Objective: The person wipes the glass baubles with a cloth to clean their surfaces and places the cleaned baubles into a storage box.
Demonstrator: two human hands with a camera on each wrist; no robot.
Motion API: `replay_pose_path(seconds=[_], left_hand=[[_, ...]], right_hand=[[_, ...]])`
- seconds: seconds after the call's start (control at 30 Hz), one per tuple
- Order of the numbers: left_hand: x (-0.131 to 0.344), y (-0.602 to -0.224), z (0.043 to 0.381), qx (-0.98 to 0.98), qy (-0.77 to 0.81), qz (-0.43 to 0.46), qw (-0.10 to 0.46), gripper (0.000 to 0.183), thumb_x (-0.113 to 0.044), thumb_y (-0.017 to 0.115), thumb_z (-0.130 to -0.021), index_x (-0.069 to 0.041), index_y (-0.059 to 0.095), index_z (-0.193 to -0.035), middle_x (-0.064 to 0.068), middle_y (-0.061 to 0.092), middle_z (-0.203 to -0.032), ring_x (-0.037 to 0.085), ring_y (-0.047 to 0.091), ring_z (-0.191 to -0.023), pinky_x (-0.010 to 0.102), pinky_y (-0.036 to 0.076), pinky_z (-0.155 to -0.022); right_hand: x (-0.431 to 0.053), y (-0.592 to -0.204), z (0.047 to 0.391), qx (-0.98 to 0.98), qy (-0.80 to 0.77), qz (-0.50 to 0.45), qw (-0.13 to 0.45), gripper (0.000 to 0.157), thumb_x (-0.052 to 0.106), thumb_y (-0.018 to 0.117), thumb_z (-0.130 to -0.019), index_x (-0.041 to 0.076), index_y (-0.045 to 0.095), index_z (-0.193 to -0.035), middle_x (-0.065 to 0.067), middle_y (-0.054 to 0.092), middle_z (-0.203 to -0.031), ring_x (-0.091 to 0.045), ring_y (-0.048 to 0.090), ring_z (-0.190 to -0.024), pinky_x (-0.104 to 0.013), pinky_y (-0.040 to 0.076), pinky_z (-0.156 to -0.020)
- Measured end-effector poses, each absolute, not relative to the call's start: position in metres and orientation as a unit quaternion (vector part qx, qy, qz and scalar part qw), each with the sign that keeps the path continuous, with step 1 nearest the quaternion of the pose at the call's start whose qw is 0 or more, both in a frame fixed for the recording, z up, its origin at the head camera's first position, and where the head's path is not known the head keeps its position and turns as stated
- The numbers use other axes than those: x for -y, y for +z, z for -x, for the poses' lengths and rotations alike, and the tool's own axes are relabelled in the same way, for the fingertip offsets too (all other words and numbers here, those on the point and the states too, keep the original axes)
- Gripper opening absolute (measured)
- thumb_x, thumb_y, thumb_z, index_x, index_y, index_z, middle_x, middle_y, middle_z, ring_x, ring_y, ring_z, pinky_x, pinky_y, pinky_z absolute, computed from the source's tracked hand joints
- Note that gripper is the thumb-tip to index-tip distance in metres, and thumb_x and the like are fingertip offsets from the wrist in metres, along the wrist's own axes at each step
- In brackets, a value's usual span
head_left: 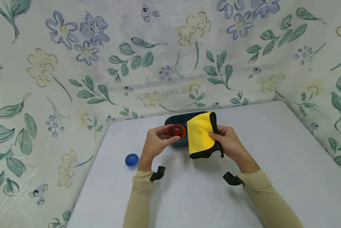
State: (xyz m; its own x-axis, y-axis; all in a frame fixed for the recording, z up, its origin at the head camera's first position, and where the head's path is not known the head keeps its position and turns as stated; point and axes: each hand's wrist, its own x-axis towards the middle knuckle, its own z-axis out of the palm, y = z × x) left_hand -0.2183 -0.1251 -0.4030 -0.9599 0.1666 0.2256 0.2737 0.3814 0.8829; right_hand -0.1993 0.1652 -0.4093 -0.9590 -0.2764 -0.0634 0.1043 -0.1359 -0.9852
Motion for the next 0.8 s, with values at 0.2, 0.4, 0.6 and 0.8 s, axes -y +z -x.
replay_pose_path(seconds=[0.2, 0.4, 0.6, 0.8], left_hand=[[0.115, -0.407, 0.216, 0.819, -0.554, 0.146, 0.037, 0.052, -0.013, 0.086, -0.085, -0.002, 0.068, -0.132, 0.02, 0.073, -0.126, 0.033, 0.075, -0.111, 0.043, 0.058, -0.1], [0.106, -0.412, 0.215, 0.815, -0.557, 0.159, 0.02, 0.051, -0.014, 0.085, -0.085, -0.002, 0.068, -0.132, 0.019, 0.073, -0.128, 0.031, 0.076, -0.111, 0.028, 0.059, -0.096], [0.101, -0.416, 0.215, 0.813, -0.56, 0.162, 0.014, 0.051, -0.017, 0.086, -0.085, -0.002, 0.069, -0.131, 0.018, 0.074, -0.127, 0.031, 0.075, -0.11, 0.027, 0.06, -0.094], [0.097, -0.42, 0.216, 0.809, -0.564, 0.163, 0.01, 0.049, -0.016, 0.085, -0.086, -0.003, 0.07, -0.13, 0.017, 0.074, -0.127, 0.03, 0.076, -0.108, 0.029, 0.061, -0.094]], right_hand=[[-0.162, -0.411, 0.199, -0.643, -0.753, 0.064, 0.127, 0.048, 0.006, 0.057, -0.104, -0.015, 0.044, -0.146, 0.0, 0.07, -0.108, -0.009, 0.074, -0.092, -0.025, 0.063, -0.085], [-0.158, -0.413, 0.198, -0.643, -0.752, 0.068, 0.127, 0.049, 0.007, 0.056, -0.104, -0.012, 0.043, -0.148, -0.004, 0.068, -0.115, -0.009, 0.072, -0.095, -0.025, 0.063, -0.087], [-0.15, -0.413, 0.196, -0.666, -0.732, 0.072, 0.124, 0.052, 0.008, 0.054, -0.106, -0.009, 0.039, -0.153, -0.025, 0.057, -0.137, -0.011, 0.068, -0.1, -0.024, 0.061, -0.091], [-0.147, -0.416, 0.196, -0.664, -0.729, 0.1, 0.134, 0.054, 0.009, 0.048, -0.108, -0.003, 0.03, -0.158, -0.028, 0.049, -0.148, -0.013, 0.065, -0.109, -0.025, 0.06, -0.096]])
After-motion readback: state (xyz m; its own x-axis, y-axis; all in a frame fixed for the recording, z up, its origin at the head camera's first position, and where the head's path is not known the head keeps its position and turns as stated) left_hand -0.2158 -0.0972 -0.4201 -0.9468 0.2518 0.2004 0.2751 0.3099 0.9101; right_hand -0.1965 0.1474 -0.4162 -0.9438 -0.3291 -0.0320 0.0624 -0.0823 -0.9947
